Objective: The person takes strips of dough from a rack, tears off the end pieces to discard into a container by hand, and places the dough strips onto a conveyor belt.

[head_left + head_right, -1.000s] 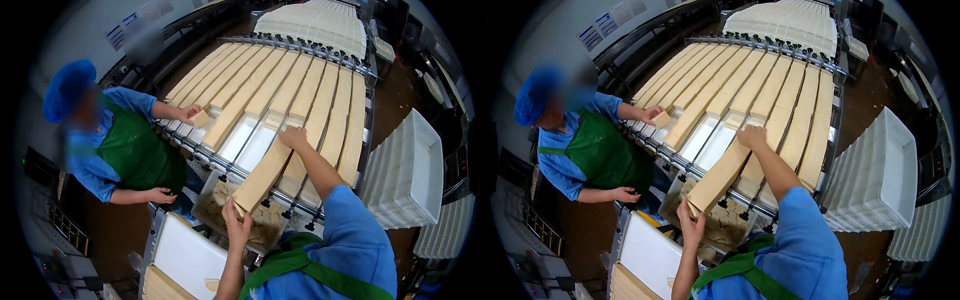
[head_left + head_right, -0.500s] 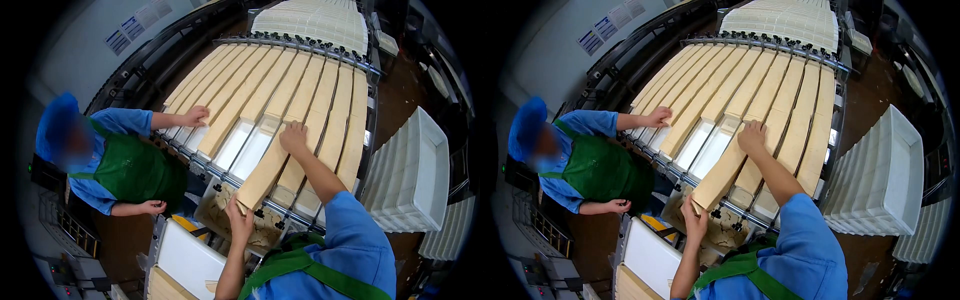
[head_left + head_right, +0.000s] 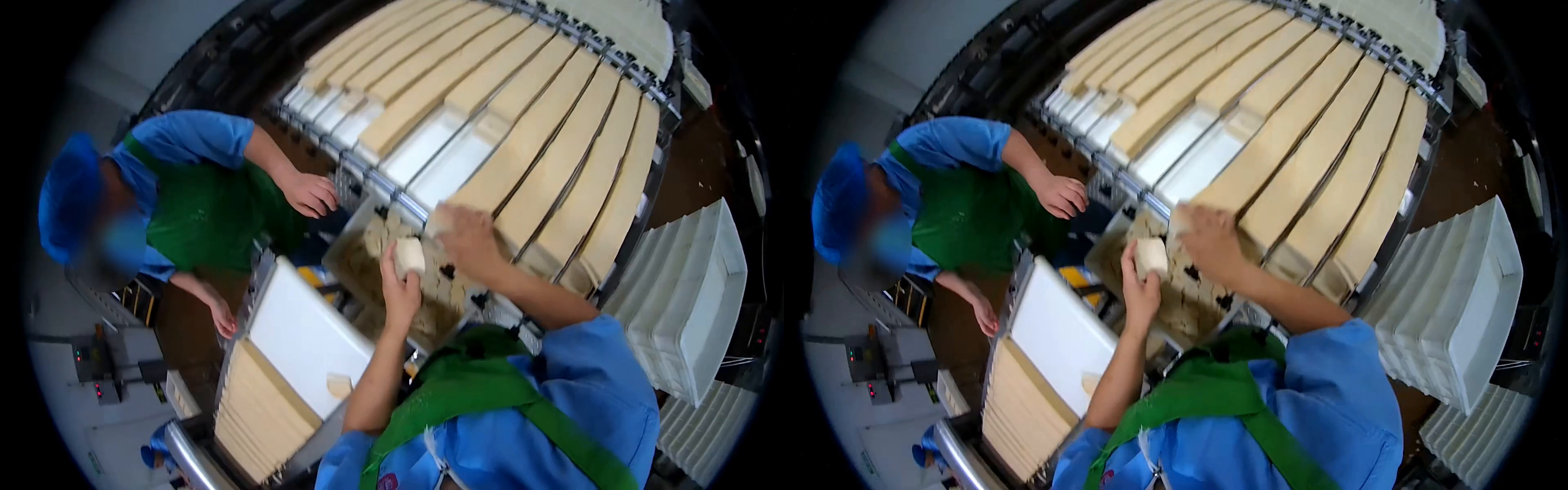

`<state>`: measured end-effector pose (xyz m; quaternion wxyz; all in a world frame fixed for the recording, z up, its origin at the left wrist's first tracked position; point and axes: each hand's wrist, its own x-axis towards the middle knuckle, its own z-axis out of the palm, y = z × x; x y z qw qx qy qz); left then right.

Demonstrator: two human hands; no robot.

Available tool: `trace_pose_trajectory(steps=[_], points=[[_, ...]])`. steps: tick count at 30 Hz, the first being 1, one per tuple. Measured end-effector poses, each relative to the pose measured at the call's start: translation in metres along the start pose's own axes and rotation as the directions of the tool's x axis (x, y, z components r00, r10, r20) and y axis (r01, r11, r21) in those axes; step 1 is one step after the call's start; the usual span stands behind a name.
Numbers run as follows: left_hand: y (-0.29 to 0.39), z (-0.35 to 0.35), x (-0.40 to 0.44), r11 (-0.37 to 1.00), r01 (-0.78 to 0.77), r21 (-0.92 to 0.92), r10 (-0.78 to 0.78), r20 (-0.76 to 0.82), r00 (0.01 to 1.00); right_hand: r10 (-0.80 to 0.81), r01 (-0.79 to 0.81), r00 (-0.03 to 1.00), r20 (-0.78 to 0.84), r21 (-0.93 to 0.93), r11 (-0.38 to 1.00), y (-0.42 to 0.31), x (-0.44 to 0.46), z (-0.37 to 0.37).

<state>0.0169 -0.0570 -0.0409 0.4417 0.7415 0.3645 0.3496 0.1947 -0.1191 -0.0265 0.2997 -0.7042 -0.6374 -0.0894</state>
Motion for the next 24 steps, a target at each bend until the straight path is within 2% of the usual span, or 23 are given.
trace_pose_trajectory(steps=[2,3,4,5,8,9,12,13,14,16,18,20,21,22,24], points=[[-0.003,-0.014,-0.012,0.992,0.027,0.12,-0.023,-0.035,0.999,0.053,-0.048,0.996,-0.072,0.066,0.997,-0.002,0.004,-0.006],[-0.009,-0.021,-0.021,0.98,0.103,0.169,-0.097,-0.046,0.994,0.054,-0.05,0.997,-0.05,0.076,0.996,-0.001,0.0,-0.002],[-0.01,-0.03,-0.031,0.962,0.226,0.156,-0.219,-0.062,0.974,0.021,-0.02,0.994,-0.104,0.007,1.0,-0.001,-0.004,0.003],[-0.018,-0.041,-0.04,0.957,0.23,0.176,-0.224,-0.056,0.973,-0.017,0.007,0.987,-0.16,-0.062,0.998,0.0,-0.006,0.008],[-0.057,-0.082,-0.083,0.94,0.218,0.262,-0.204,-0.078,0.976,0.029,-0.037,0.986,-0.164,-0.042,0.998,-0.002,-0.004,0.008],[-0.063,-0.096,-0.098,0.877,0.313,0.365,-0.278,-0.146,0.949,0.039,-0.043,0.988,-0.147,-0.023,0.999,-0.001,-0.004,0.008],[-0.089,-0.134,-0.152,0.578,0.565,0.59,-0.401,-0.398,0.825,0.069,-0.07,0.981,-0.18,-0.001,0.998,0.0,-0.004,0.016],[-0.087,-0.143,-0.163,0.46,0.665,0.588,-0.47,-0.474,0.744,0.081,-0.082,0.982,-0.17,-0.002,0.997,0.0,-0.005,0.017],[-0.087,-0.149,-0.17,0.457,0.669,0.587,-0.471,-0.478,0.741,0.078,-0.079,0.983,-0.169,0.002,0.997,-0.001,-0.006,0.018],[-0.076,-0.157,-0.176,0.269,0.844,0.464,-0.68,-0.529,0.507,0.084,-0.087,0.983,-0.165,-0.016,0.996,0.0,-0.007,0.018],[-0.098,-0.165,-0.189,0.269,0.855,0.443,-0.733,-0.481,0.48,0.077,-0.082,0.984,-0.163,-0.023,0.996,0.002,-0.008,0.021],[-0.094,-0.159,-0.185,0.301,0.827,0.475,-0.754,-0.412,0.511,0.09,-0.095,0.981,-0.17,-0.019,0.995,0.003,-0.009,0.023],[-0.094,-0.154,-0.184,0.374,0.812,0.448,-0.655,-0.493,0.573,0.09,-0.095,0.981,-0.171,-0.023,0.995,0.003,-0.009,0.023],[-0.108,-0.157,-0.185,0.377,0.81,0.449,-0.655,-0.49,0.576,0.091,-0.098,0.981,-0.17,-0.03,0.995,0.002,-0.009,0.023],[-0.133,-0.166,-0.18,0.654,0.709,0.266,-0.649,-0.286,0.705,0.093,-0.101,0.981,-0.171,-0.039,0.994,0.0,-0.009,0.022]])
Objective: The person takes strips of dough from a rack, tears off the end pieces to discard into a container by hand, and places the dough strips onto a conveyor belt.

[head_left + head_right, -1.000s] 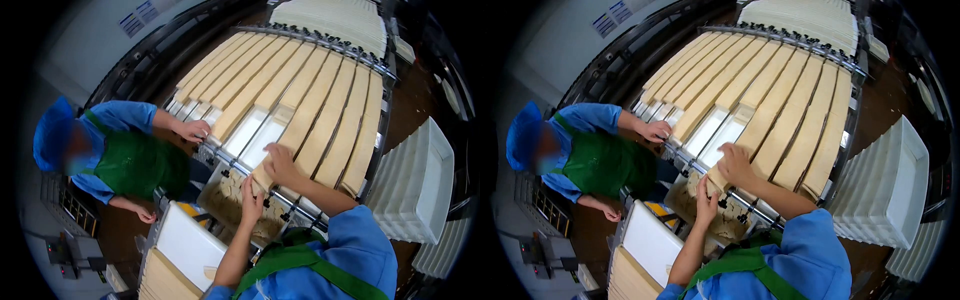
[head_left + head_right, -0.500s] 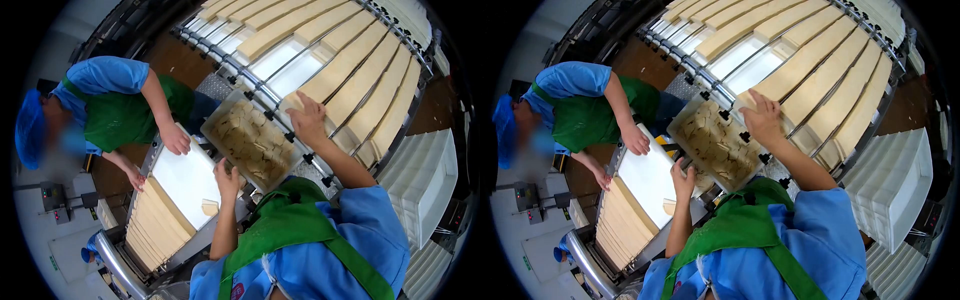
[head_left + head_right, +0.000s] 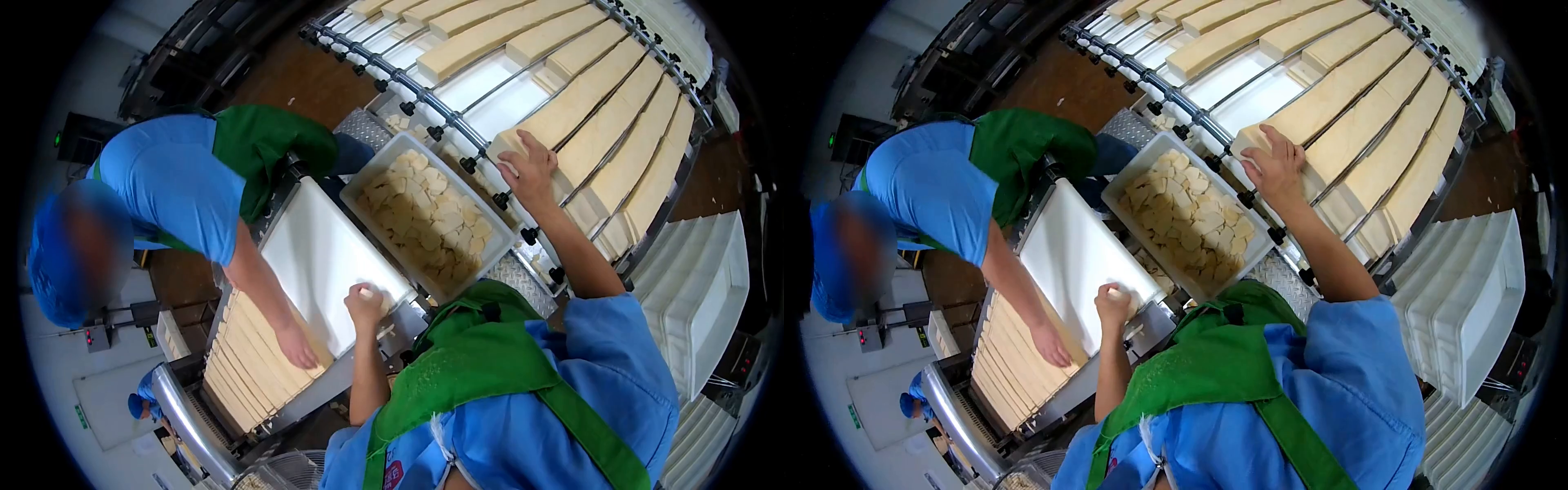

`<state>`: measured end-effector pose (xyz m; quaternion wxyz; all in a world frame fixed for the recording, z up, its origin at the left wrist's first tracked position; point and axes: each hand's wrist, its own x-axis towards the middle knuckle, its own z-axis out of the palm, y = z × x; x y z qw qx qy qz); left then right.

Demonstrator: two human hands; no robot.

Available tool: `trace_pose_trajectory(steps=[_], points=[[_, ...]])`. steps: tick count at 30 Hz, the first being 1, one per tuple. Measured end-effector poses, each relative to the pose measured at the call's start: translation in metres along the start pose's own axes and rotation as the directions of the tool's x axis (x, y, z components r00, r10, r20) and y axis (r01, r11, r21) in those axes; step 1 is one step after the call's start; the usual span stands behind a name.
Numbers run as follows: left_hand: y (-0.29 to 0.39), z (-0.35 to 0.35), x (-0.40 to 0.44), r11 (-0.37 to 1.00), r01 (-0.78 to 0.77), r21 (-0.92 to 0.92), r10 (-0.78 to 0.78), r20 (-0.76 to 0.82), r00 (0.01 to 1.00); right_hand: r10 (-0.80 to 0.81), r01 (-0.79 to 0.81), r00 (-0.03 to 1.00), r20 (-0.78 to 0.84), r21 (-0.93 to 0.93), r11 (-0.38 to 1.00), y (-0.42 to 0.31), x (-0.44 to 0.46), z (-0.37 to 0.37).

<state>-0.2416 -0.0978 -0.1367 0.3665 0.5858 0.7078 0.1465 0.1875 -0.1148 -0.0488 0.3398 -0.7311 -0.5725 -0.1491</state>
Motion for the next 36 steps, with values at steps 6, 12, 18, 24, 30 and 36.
trace_pose_trajectory(steps=[6,12,18,24,30,36], points=[[0.076,0.035,-0.022,0.871,-0.083,-0.484,0.159,0.118,0.98,0.006,-0.006,1.0,-0.015,0.007,1.0,0.0,0.0,0.0],[0.09,0.04,-0.04,0.845,-0.365,-0.391,0.43,0.091,0.898,-0.033,0.033,0.999,0.015,-0.029,0.999,0.0,-0.001,-0.001],[0.075,0.013,-0.064,0.772,-0.196,-0.604,0.38,0.192,0.905,-0.039,0.037,0.998,-0.045,-0.05,0.998,0.004,-0.001,0.006],[0.036,-0.021,-0.08,0.754,-0.112,-0.647,0.155,0.01,0.988,-0.023,0.021,0.999,-0.026,-0.058,0.998,0.008,-0.004,0.01],[-0.031,-0.052,-0.081,0.794,-0.18,-0.58,-0.02,-0.321,0.947,-0.054,0.05,0.997,-0.047,-0.092,0.994,0.019,-0.005,0.019],[-0.112,-0.09,-0.079,0.948,0.319,0.008,-0.188,-0.795,0.578,-0.079,0.072,0.997,-0.024,-0.224,0.972,0.018,-0.002,0.017]])
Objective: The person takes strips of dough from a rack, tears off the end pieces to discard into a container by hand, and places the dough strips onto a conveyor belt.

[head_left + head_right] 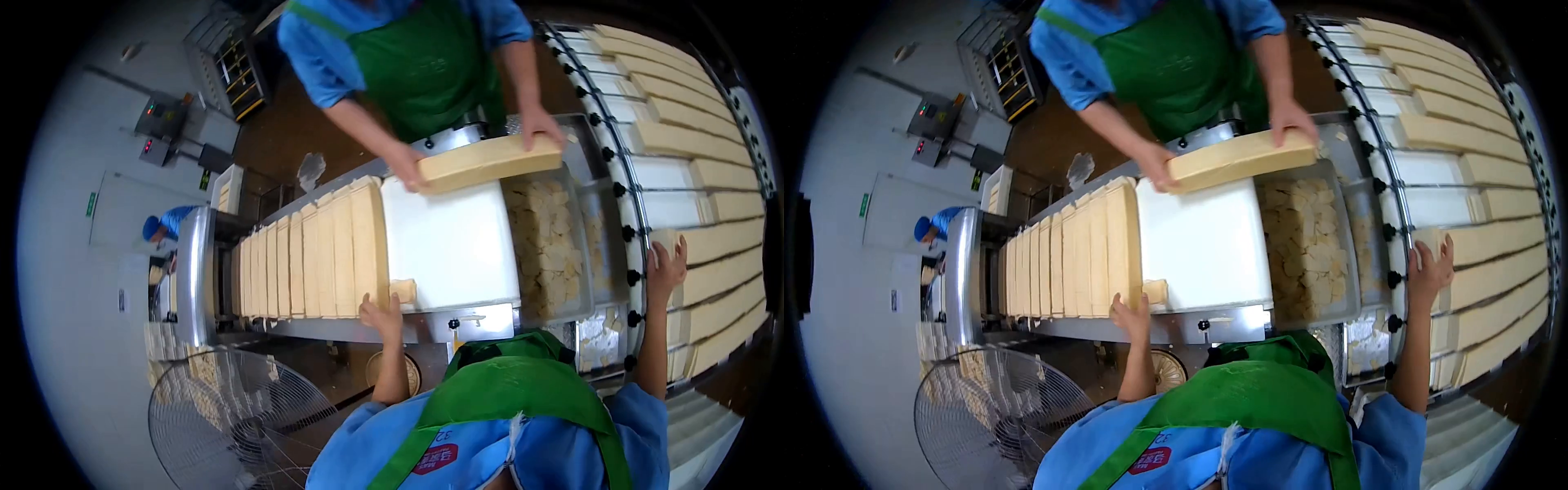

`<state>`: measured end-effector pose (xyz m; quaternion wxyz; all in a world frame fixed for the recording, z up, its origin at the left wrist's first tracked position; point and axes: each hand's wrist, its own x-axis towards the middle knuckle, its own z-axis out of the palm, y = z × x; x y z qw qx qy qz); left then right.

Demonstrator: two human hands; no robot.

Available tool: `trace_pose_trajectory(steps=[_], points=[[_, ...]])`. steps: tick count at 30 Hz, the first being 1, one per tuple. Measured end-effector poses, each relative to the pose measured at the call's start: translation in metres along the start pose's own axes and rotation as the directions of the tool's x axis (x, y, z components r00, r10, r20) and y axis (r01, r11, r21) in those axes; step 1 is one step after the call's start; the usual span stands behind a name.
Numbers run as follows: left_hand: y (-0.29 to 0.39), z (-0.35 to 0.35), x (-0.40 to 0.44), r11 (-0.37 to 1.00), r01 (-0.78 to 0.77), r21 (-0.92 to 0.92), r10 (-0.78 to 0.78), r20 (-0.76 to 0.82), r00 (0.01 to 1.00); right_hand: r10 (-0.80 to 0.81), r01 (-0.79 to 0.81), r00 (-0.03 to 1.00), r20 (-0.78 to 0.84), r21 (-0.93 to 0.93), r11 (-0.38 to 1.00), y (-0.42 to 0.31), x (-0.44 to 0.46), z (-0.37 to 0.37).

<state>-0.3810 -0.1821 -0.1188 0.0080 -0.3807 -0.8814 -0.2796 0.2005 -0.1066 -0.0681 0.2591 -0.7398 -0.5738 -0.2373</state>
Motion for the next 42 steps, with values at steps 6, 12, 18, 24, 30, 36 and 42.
trace_pose_trajectory(steps=[6,12,18,24,30,36,42], points=[[-0.062,0.001,0.021,0.975,0.211,0.066,-0.22,0.215,0.951,0.121,-0.121,0.991,-0.062,0.001,0.993,0.036,-0.012,0.036],[-0.037,-0.006,0.029,0.969,0.242,-0.046,-0.218,0.297,0.93,0.141,-0.126,0.986,0.087,-0.158,0.979,0.018,-0.016,0.033],[-0.019,-0.004,0.038,0.966,0.231,-0.115,-0.185,0.315,0.931,-0.178,0.168,0.984,0.015,0.266,0.949,-0.143,0.014,0.011],[-0.012,-0.018,0.039,0.986,0.135,-0.098,-0.088,0.383,0.92,-0.285,0.03,0.752,0.595,0.401,0.916,-0.323,-0.008,0.066],[-0.024,-0.003,0.033,0.999,-0.004,-0.033,0.017,0.413,0.911,-0.477,0.208,0.603,0.64,0.45,0.868,-0.485,-0.023,0.105],[-0.021,-0.003,0.034,0.991,-0.127,0.05,0.087,0.488,0.868,-0.604,0.288,0.458,0.653,0.533,0.795,-0.601,0.006,0.105],[-0.021,0.001,0.03,0.963,-0.229,0.145,0.14,0.457,0.878,-0.498,0.252,0.453,0.74,0.429,0.867,-0.651,0.009,0.116]])
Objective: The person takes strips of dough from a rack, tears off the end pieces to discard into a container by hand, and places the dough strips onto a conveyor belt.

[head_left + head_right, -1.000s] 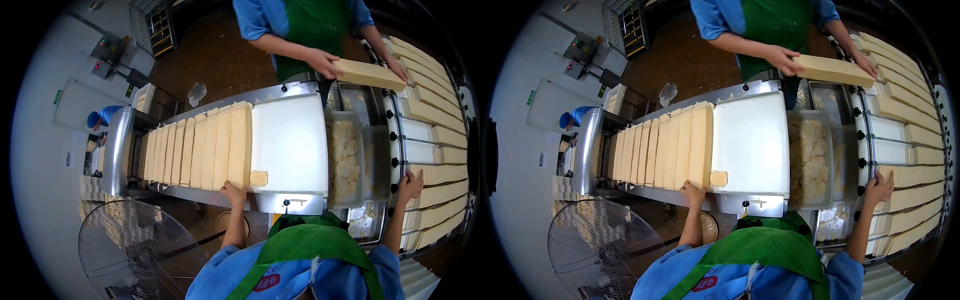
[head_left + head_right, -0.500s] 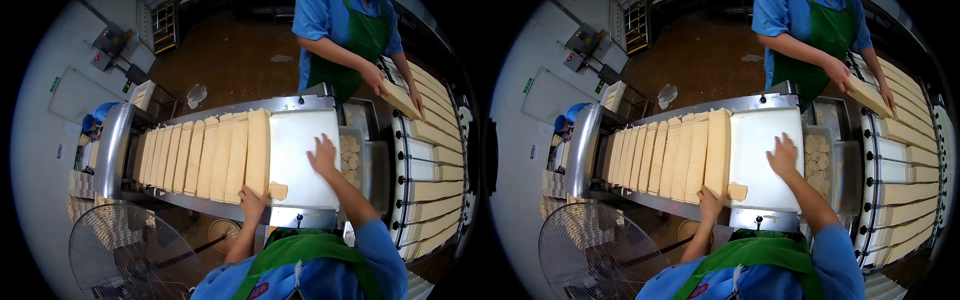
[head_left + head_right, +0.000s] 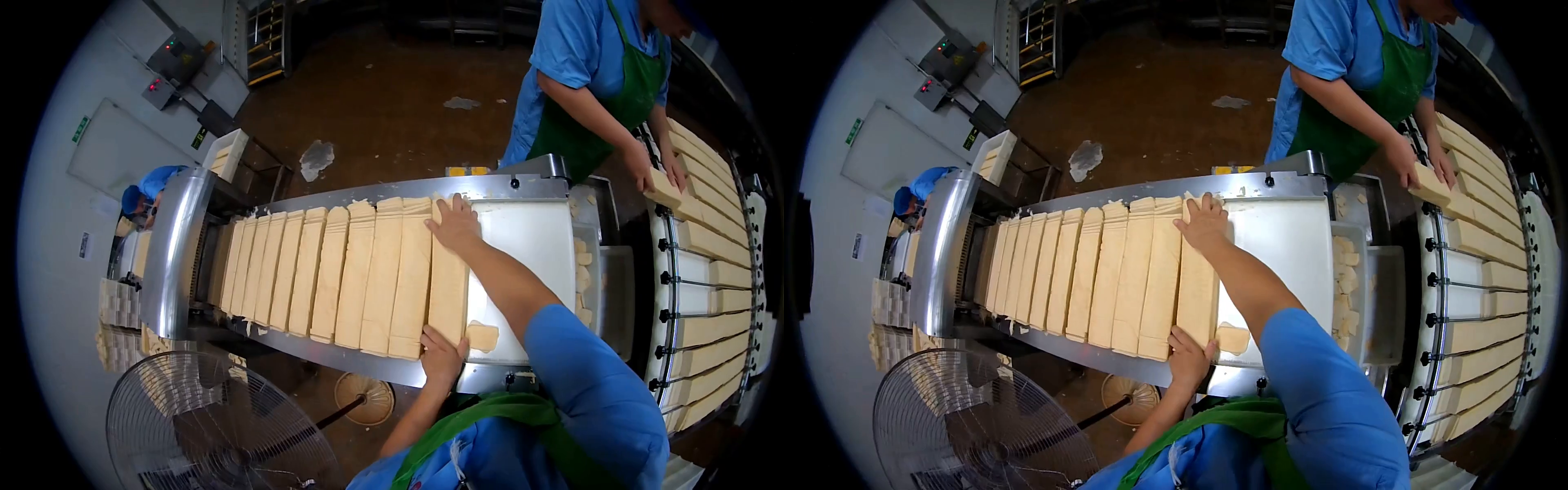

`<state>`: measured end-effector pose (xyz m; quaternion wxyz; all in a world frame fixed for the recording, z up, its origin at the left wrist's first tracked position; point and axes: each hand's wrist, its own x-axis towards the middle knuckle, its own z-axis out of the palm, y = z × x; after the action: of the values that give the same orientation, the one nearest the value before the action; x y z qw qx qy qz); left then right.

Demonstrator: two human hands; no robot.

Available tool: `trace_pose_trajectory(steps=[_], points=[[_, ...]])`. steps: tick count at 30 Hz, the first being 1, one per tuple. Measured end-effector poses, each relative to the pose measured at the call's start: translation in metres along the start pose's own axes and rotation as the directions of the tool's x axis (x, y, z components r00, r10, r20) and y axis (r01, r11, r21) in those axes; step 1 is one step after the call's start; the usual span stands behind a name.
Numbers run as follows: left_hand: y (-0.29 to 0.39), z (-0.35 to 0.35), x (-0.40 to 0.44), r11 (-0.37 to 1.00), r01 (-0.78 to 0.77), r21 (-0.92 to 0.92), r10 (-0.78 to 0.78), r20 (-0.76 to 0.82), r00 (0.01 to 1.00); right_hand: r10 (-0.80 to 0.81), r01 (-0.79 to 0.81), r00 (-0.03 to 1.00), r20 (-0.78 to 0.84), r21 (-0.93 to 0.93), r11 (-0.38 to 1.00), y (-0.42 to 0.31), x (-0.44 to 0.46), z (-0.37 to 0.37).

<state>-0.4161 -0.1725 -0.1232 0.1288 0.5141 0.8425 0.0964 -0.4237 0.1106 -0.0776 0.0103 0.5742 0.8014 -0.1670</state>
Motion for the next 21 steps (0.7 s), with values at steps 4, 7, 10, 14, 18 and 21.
trace_pose_trajectory(steps=[4,7,10,14,18,21], points=[[0.006,-0.009,0.001,0.992,0.064,-0.112,-0.049,0.126,0.991,0.102,-0.102,0.995,0.003,-0.016,0.995,0.021,-0.007,-0.004],[0.01,-0.015,0.004,0.951,0.014,-0.31,0.036,0.154,0.987,0.331,-0.33,0.943,0.02,0.163,0.93,0.062,-0.027,-0.029],[0.036,-0.02,0.006,0.855,-0.053,-0.517,0.173,0.187,0.967,0.515,-0.503,0.857,0.022,0.249,0.828,0.122,-0.047,-0.044],[0.087,-0.02,-0.001,0.81,-0.134,-0.571,0.321,0.241,0.916,0.576,-0.516,0.795,-0.19,0.287,0.807,0.185,-0.093,-0.058],[0.129,-0.003,0.001,0.81,-0.219,-0.544,0.295,0.055,0.954,0.734,-0.471,0.616,-0.286,0.614,0.634,0.265,-0.13,-0.048],[0.174,-0.003,-0.007,0.771,-0.316,-0.553,0.396,0.027,0.918,0.779,-0.356,0.5,-0.379,0.73,0.584,0.317,-0.188,-0.071]])
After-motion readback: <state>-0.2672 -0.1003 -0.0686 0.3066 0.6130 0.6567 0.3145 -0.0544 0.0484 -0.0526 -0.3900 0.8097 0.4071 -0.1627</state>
